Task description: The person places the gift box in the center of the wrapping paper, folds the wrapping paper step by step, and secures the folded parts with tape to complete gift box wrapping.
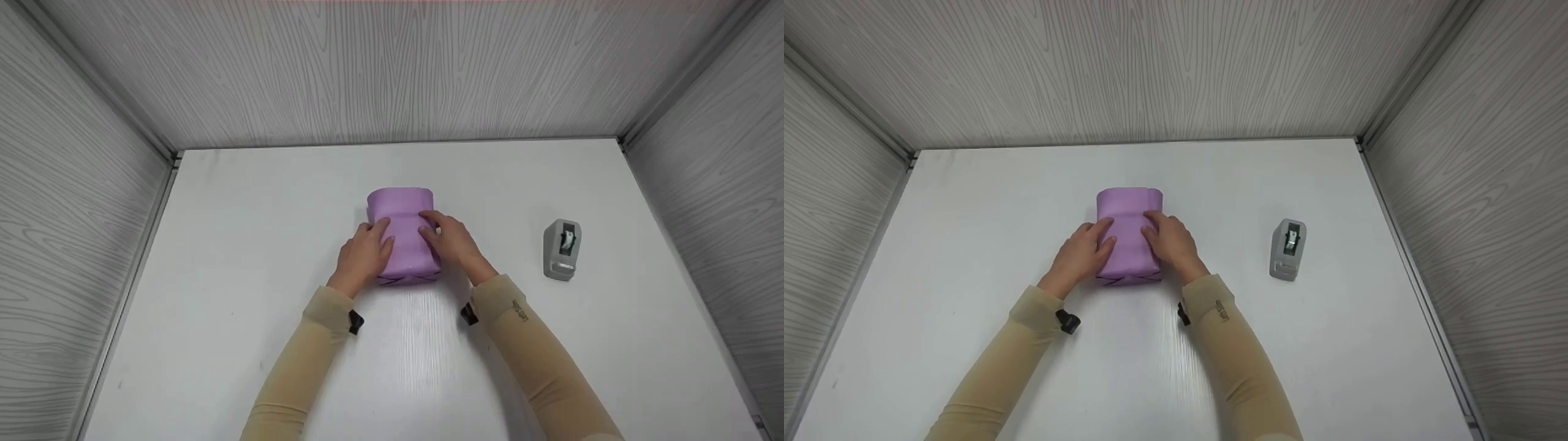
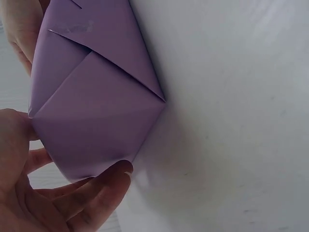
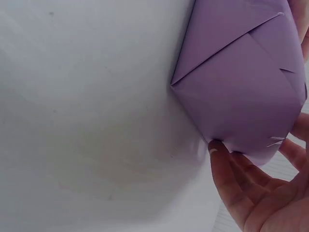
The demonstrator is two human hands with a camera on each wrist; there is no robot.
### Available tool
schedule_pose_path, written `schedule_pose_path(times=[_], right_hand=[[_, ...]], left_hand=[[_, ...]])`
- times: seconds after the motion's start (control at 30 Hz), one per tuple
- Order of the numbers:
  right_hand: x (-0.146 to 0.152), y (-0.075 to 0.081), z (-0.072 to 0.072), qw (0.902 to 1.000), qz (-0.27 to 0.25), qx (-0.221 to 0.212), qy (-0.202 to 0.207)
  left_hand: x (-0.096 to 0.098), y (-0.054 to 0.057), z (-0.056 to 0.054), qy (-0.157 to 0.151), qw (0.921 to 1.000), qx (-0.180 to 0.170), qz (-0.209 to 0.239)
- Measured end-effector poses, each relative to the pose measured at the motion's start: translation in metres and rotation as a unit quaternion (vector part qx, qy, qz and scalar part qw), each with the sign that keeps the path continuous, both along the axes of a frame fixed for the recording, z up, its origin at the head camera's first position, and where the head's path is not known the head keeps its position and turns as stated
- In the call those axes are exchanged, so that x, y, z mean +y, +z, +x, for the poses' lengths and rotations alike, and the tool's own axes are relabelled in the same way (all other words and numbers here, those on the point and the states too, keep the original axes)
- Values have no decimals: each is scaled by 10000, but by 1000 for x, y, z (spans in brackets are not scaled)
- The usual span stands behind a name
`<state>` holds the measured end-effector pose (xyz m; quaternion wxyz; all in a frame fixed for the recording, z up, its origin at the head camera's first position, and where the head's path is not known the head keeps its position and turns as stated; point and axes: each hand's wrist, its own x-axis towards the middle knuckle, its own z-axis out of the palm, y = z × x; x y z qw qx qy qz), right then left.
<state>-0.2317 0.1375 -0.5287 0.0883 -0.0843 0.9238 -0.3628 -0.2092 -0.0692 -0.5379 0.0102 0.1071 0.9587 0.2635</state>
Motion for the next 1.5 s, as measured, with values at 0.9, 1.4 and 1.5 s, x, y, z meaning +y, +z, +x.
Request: schedule_pose_path(times=[0.9,1.4,1.5], right_hand=[[7,17,40,9634,-2159,1219,-1022],[8,2,65,9309,-3098,1733,-860],[8,2,68,9332,-3047,1652,-950]], left_hand=[[-2,27,18,325,9655,861,2435],[-2,25,45,385,9524,780,2921],[-2,24,49,353,9517,892,2917]])
